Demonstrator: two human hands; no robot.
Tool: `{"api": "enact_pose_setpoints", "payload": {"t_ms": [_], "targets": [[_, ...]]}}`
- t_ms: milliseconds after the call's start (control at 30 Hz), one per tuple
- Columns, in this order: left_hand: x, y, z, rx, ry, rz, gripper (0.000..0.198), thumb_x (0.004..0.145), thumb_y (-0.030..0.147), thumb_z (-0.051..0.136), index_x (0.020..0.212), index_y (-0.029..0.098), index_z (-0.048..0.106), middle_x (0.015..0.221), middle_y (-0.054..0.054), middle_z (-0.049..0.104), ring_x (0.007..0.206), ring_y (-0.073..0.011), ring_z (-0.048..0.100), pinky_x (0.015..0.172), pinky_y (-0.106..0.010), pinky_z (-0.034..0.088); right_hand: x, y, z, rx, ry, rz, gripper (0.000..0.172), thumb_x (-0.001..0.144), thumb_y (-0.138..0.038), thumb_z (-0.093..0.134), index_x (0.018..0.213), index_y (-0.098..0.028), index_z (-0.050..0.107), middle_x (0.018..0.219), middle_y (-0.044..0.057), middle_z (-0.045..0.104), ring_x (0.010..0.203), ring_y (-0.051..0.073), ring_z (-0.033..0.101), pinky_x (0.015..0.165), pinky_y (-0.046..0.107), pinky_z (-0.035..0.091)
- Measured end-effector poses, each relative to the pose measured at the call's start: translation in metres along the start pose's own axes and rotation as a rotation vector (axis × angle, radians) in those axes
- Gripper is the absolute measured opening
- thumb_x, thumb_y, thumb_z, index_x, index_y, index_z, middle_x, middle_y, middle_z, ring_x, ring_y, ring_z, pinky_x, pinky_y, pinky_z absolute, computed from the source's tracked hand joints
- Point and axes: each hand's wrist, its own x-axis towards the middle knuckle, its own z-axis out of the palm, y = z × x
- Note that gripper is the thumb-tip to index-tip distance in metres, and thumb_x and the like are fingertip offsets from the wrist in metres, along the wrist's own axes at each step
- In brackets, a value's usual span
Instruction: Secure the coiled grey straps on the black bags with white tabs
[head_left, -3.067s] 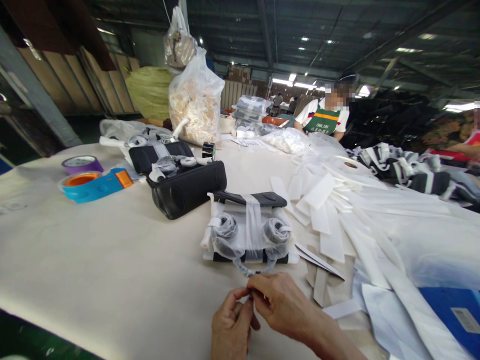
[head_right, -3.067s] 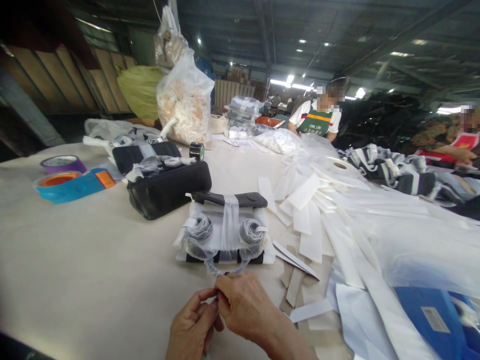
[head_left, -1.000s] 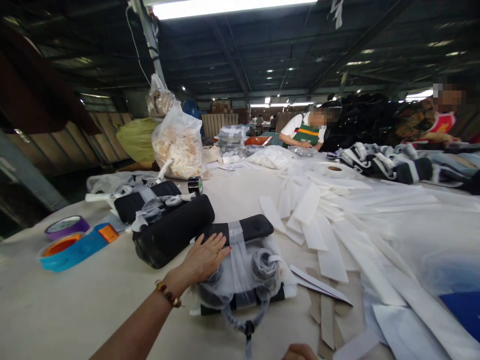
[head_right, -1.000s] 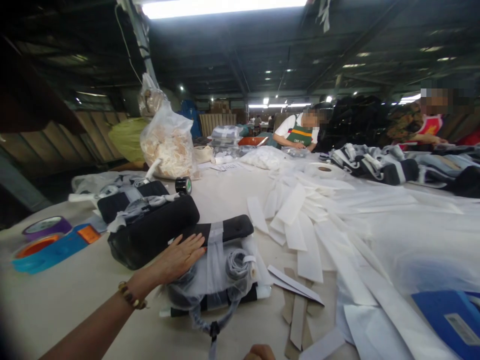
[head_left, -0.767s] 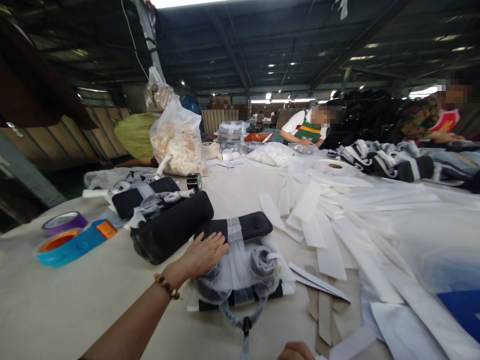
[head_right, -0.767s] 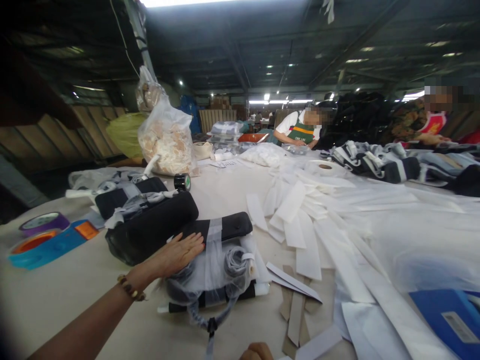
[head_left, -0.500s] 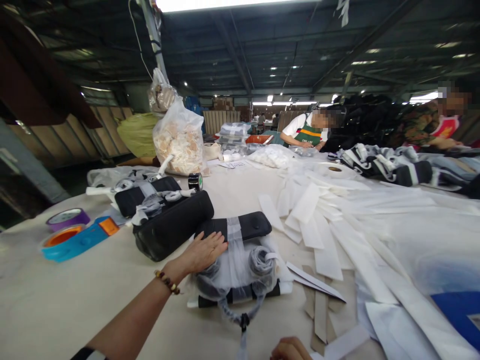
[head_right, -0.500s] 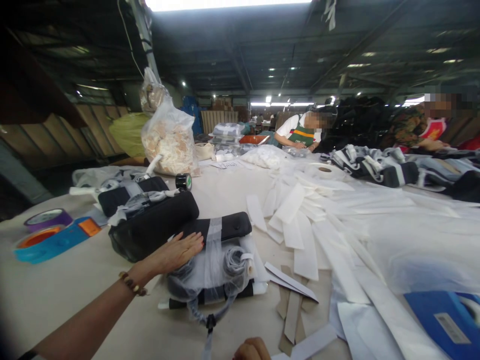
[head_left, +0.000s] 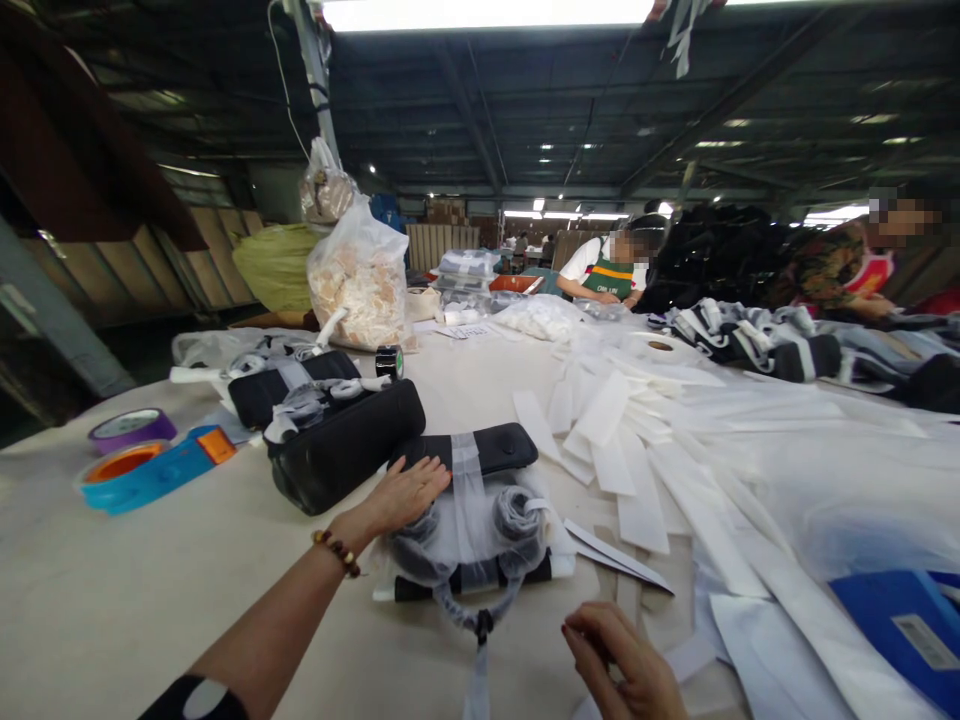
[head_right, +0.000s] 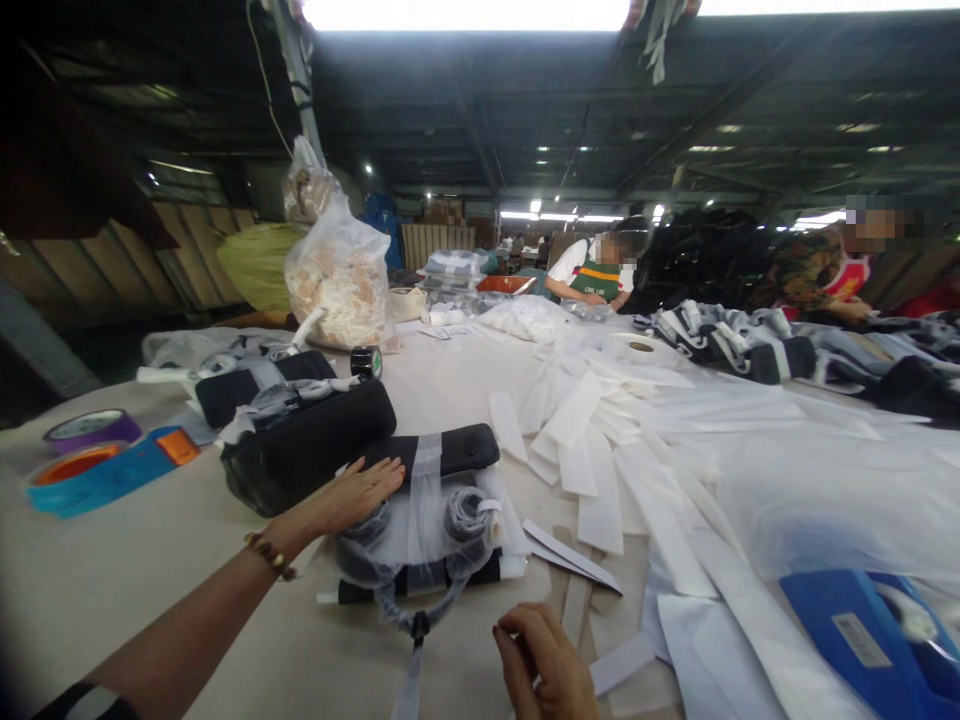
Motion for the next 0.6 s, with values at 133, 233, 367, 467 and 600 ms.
{"api": "enact_pose_setpoints", "payload": {"t_ms": [133,233,367,467,600], "targets": [[0.000,0.000,0.006,0.000,0.017,-0.021,0.049,0.087,0.005,0.026,0.128,0.021,0.047,0.135,-0.013,0.044,0.127,-0.0258,0.039,0.103,-0.055,0.033,0.004,-0.002,-0.001,0.016,-0.074,0.035,0.021,0.090,-0.035,0.047,0.079,-0.021,0.058,0.071,0.001,0.057,0.059,0.012,0.055,0.056,0.020,0.047],[-0.001,0.000,0.007,0.003,0.009,-0.024,0.050,0.086,0.003,0.026,0.128,0.020,0.047,0.135,-0.014,0.044,0.128,-0.0260,0.038,0.103,-0.055,0.033,0.003,-0.003,0.007,0.010,-0.046,0.036,0.024,0.089,-0.037,0.046,0.077,-0.020,0.057,0.069,0.001,0.056,0.058,0.013,0.054,0.054,0.021,0.045],[0.002,-0.002,0.007,0.007,0.000,-0.036,0.049,0.086,0.003,0.027,0.129,0.019,0.045,0.136,-0.014,0.042,0.128,-0.0260,0.038,0.102,-0.056,0.033,-0.003,-0.004,0.015,-0.004,-0.029,0.070,0.026,0.088,-0.040,0.047,0.075,-0.021,0.057,0.069,0.001,0.057,0.061,0.014,0.057,0.052,0.022,0.043],[0.003,-0.003,0.009,-0.001,0.020,-0.041,0.048,0.087,0.004,0.028,0.129,0.019,0.045,0.136,-0.014,0.043,0.128,-0.0255,0.038,0.102,-0.056,0.033,-0.010,-0.003,0.015,-0.022,-0.045,0.093,0.028,0.088,-0.043,0.047,0.075,-0.021,0.057,0.068,0.000,0.057,0.059,0.014,0.056,0.050,0.021,0.041],[0.000,-0.002,0.007,-0.020,0.066,-0.035,0.047,0.087,0.007,0.027,0.127,0.021,0.048,0.134,-0.013,0.045,0.127,-0.0245,0.040,0.102,-0.055,0.032,-0.022,-0.001,0.014,-0.048,-0.060,0.070,0.030,0.089,-0.043,0.044,0.074,-0.021,0.056,0.067,0.000,0.056,0.054,0.012,0.053,0.052,0.021,0.042]]}}
